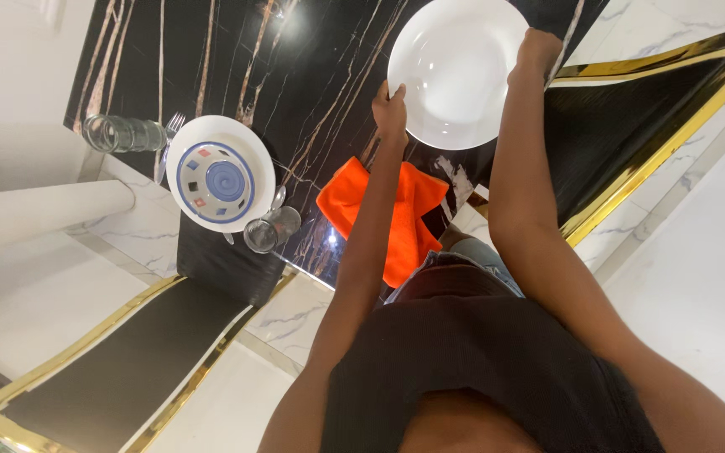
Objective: The person carries a plate to the dining table, wipes it with a cloth, and sets it on the table. They then retrieve a bowl, wipe it with the cloth, and place it on top of the plate.
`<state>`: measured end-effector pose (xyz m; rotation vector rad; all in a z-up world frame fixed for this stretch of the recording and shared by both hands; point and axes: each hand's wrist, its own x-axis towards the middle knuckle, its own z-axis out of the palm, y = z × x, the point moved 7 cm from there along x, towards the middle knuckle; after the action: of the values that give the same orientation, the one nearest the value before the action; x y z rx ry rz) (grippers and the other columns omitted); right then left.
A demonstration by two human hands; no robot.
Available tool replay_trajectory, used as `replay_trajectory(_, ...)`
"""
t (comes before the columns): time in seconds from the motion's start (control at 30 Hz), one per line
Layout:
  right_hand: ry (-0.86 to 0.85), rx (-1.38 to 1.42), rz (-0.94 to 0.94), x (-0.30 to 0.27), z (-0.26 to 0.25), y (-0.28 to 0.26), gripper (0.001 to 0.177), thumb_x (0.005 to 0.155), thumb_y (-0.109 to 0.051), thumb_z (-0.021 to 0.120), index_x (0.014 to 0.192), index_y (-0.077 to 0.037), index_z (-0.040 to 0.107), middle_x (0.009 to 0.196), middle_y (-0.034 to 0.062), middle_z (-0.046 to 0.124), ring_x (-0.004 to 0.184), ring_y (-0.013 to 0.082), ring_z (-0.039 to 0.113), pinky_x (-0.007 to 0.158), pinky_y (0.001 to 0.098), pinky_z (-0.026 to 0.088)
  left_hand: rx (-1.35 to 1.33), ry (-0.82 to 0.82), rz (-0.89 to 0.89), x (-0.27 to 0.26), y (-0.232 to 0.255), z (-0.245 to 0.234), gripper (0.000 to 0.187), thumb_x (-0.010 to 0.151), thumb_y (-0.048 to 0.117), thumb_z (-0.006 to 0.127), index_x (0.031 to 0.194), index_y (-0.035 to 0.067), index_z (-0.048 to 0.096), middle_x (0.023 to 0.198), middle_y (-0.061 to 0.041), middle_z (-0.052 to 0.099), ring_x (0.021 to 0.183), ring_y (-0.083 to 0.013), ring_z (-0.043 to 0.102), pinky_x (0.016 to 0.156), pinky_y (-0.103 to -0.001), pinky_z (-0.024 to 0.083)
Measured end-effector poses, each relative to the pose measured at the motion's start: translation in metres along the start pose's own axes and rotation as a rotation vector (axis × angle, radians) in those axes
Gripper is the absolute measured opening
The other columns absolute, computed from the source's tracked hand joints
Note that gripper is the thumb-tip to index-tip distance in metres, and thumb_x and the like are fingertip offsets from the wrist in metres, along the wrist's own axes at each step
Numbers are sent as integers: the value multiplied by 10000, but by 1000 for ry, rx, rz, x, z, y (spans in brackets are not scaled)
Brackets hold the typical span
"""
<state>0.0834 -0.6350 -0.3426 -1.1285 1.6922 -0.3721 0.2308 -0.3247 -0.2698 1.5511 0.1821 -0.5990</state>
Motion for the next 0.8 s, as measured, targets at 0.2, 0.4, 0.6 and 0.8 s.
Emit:
replay_trajectory(0.2, -91, -462, -50, 27, 6, -7, 265, 1049, -361, 586, 1065, -117, 688, 890, -30, 730, 729, 71, 729, 647, 140, 599, 2, -6, -38, 14, -2, 8, 384, 958, 85, 588, 1312, -51, 651, 1159, -175, 731, 1023, -250, 677, 893, -365, 506)
replay_trajectory(0.4, -23, -1780, -582, 25, 34, -25, 181, 834, -224, 870, 941, -95, 801, 899, 58, 782, 799, 140, 733, 649, 245, 576, 42, 31, -71, 19, -8, 12, 423, 955, 106, 589, 1353, -38, 605, 1234, -165, 704, 1103, -240, 668, 951, -344, 489)
replay_trajectory(0.6, 65, -197, 55, 14, 3, -13, 258, 1072, -228, 571, 1113, -20, 720, 1078, 235, 728, 983, 349, 742, 838, 425, 596, 98, 50, -56, 17, -13, 16, 441, 951, 122, 616, 1350, -66, 627, 1258, -193, 707, 1120, -276, 660, 958, -386, 489)
replay_trajectory(0.8, 66, 50, 35, -3, -4, -26, 283, 896, -89, 544, 1064, 23, 742, 1085, 166, 763, 951, 349, 745, 932, 541, 541, 77, 60, -94, 26, -17, 20, 468, 953, 127, 607, 1387, -45, 570, 1289, -176, 671, 1166, -265, 653, 986, -371, 489)
